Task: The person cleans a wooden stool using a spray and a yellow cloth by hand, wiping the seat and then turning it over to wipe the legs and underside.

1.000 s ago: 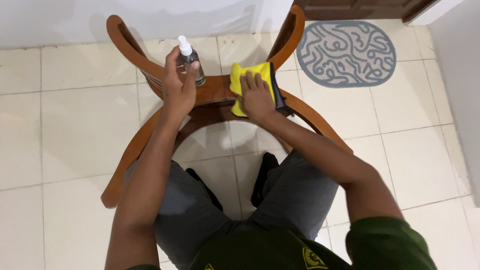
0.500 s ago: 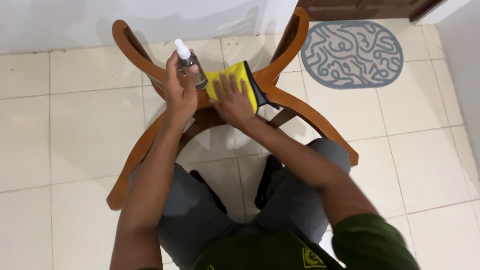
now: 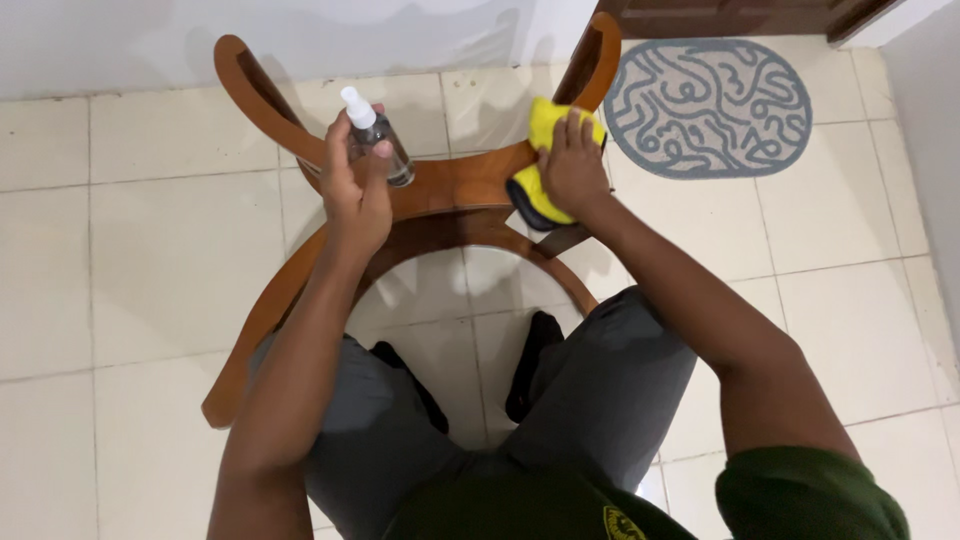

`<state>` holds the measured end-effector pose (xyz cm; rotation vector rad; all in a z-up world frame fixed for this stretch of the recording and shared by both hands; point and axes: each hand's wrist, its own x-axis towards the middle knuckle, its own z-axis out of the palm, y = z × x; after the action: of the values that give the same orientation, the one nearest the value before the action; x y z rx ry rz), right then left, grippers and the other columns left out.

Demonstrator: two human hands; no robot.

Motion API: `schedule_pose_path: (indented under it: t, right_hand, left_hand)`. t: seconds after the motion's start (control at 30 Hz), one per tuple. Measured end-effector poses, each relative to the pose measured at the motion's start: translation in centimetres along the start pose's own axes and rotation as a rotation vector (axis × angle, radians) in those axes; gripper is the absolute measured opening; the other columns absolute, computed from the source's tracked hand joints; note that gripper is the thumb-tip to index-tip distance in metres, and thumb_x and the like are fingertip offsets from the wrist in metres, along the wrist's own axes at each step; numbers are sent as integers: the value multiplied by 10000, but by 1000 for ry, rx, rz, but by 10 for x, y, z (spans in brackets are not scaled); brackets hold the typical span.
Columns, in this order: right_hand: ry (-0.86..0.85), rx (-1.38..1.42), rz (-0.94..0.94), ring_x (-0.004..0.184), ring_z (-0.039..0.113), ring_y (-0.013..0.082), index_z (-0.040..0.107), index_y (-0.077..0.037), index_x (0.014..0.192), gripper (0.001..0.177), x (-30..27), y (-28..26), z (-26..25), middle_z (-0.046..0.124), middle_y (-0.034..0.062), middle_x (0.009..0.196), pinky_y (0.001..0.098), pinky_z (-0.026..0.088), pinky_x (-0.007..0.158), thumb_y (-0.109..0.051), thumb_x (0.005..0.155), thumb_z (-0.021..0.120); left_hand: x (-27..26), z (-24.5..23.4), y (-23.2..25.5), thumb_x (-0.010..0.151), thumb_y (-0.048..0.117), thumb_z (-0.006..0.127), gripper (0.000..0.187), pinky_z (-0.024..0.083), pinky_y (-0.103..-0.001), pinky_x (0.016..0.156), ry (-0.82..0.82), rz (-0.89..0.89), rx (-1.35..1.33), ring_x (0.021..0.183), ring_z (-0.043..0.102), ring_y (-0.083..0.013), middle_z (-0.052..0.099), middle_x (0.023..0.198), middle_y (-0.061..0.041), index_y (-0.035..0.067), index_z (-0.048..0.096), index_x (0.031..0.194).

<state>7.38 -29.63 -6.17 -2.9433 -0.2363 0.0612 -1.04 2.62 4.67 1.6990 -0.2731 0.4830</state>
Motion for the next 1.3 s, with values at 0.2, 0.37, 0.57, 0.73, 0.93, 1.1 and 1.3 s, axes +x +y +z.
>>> schedule_pose_path:
  t: [0.2,0.37,0.57,0.73,0.93,1.1,1.3]
  right_hand:
    - [144,90,67,1512,136,538,251,224,1503,590,61,61,31,180,410,1604,538,189,1269,-228,1133,340]
    - [159,31,102,1519,154,568,232,225,1509,590,104,88,31,150,398,1614,530,193,1264,-231,1152,345]
    - [146,174,214,1499,189,585,185,127,1577,661,131,93,6,63,378,1651,522,221,1262,-311,1132,402]
    - [9,82,245,1518,116,550,154,50,1587,852,123,76,-18,34,318,1651,556,189,1245,-488,1040,523]
    - [143,-201,-54,1506,58,626,437,85,1531,614,112,75,0,145,422,1625,683,126,1238,-399,1153,447]
    - [-37,128,-116,1522,234,531,554,26,1419,512,66,43,-13,375,310,1611,617,236,1247,-360,1113,416]
    - [-9,352,-318,1355,402,548,454,65,1509,587,-1,-22,-7,418,375,1483,575,337,1133,-305,1055,498]
  left_hand:
    - [-4,1,9,1163,229,542,452,464,-380,1169,-42,14,-7,1303,590,-201,600,1443,-134,-13,415,1523]
    - [-5,4,19,1152,184,529,414,485,-361,1099,-74,-64,-13,1199,593,-173,619,1270,-103,-16,443,1503]
    - [-1,4,22,1153,202,509,419,519,-346,1055,-120,-82,-41,1119,613,-152,628,1173,-69,-17,425,1500]
    - [0,2,23,1151,173,507,421,499,-361,1096,-98,-31,34,1171,613,-175,631,1230,-95,-19,417,1515]
    - [-1,-1,27,1172,199,506,414,502,-360,1122,-91,-4,43,1204,612,-165,629,1304,-87,3,435,1530]
    - [1,-2,24,1185,230,509,437,487,-361,1135,-57,70,-17,1263,594,-181,589,1453,-106,-5,401,1536]
    - [2,-3,23,1180,268,505,457,472,-359,1130,-29,118,26,1228,587,-190,610,1427,-105,-8,422,1535]
